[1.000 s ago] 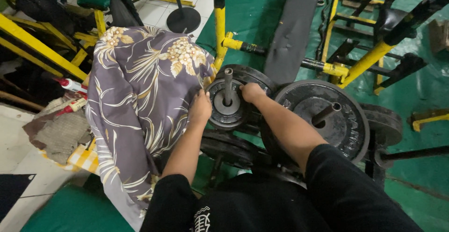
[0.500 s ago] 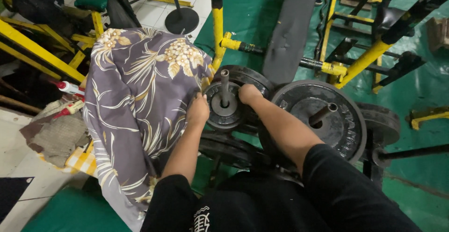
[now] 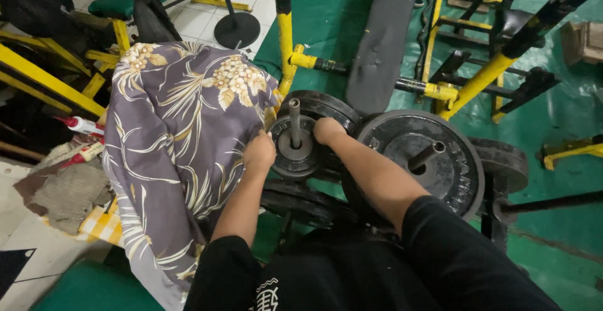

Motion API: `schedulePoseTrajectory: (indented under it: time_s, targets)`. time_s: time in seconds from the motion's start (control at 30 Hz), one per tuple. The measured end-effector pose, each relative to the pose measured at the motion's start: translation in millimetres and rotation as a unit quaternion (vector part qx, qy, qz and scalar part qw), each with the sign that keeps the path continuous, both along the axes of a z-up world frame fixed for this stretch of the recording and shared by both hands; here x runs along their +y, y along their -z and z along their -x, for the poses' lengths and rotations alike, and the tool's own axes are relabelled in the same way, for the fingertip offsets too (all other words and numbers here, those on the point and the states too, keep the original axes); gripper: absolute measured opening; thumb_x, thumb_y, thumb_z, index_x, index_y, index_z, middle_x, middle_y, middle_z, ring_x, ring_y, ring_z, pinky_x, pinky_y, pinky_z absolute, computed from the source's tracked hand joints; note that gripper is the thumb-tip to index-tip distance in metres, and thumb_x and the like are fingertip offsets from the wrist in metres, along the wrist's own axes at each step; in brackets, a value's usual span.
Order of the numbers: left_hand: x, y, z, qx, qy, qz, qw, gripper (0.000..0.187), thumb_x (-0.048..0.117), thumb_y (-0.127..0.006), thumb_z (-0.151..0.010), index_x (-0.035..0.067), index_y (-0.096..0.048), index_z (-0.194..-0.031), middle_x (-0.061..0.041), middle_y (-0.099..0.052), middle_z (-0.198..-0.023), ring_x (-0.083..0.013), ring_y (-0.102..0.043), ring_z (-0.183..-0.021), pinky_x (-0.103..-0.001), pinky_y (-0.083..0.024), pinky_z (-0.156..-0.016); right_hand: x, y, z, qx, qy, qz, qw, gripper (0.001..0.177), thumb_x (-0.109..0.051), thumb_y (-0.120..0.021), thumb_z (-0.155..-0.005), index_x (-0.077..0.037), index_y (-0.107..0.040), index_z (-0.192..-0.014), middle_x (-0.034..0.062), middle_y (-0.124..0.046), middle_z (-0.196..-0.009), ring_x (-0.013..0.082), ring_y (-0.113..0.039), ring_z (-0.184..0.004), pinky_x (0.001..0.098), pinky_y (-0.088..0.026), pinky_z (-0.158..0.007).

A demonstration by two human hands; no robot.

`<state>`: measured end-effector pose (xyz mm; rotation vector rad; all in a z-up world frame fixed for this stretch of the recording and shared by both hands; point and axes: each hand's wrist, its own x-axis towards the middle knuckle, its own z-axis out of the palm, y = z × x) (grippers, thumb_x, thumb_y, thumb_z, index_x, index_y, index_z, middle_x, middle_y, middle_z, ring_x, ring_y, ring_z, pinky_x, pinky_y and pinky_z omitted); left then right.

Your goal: Cleaning gym weight plates using a cloth.

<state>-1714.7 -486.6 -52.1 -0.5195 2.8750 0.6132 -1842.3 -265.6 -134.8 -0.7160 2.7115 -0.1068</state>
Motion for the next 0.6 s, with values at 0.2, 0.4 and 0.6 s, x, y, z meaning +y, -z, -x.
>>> schedulePoseTrajectory:
  time_s: [0.2,0.4,0.6]
  targets:
    - [-7.7,-0.9,-4.5,-0.015,0.035,0.01,0.999,0.041,0.035,-0.036,-0.11,0.002,-0.06,-0.116,-0.025,-0.073,-0.105,-0.0452,-0.07,-0.1,-0.057,-0.053,-0.085,-1.5,1.4,-1.2,0.003,0.0,-0.014,1.0,0.03,-0.016,-0.053,-0.092,-0.006,-0.081,-0.097,0.0208,-0.075,-0.108,0.0368,-0.073,-0.1,0.0454,-0.057,-0.087]
    - [-9.0,-33.0,-28.7,0.0,0.054,0.015,0.998,0.039,0.036,-0.04,-0.108,0.003,-0.053,-0.124,-0.025,-0.072,-0.105,-0.0463,-0.07,-0.096,-0.058,-0.053,-0.084,-11.0,-124.1,-60.7,-0.055,0.108,-0.04,0.992,0.039,-0.021,-0.046,-0.099,-0.003,-0.066,-0.128,0.0184,-0.063,-0.137,0.0371,-0.062,-0.125,0.0572,-0.046,-0.103]
    - [8.8,-55.3,-77.0,0.07,0.136,0.03,0.988,0.048,0.033,-0.058,-0.101,0.001,-0.049,-0.136,-0.024,-0.056,-0.134,-0.0436,-0.059,-0.122,-0.053,-0.051,-0.096,-10.9,-166.3,-140.0,0.043,-0.005,-0.177,0.983,0.066,-0.027,-0.044,-0.104,0.002,-0.026,-0.16,0.0234,-0.031,-0.163,0.0438,-0.026,-0.151,0.0655,-0.011,-0.12]
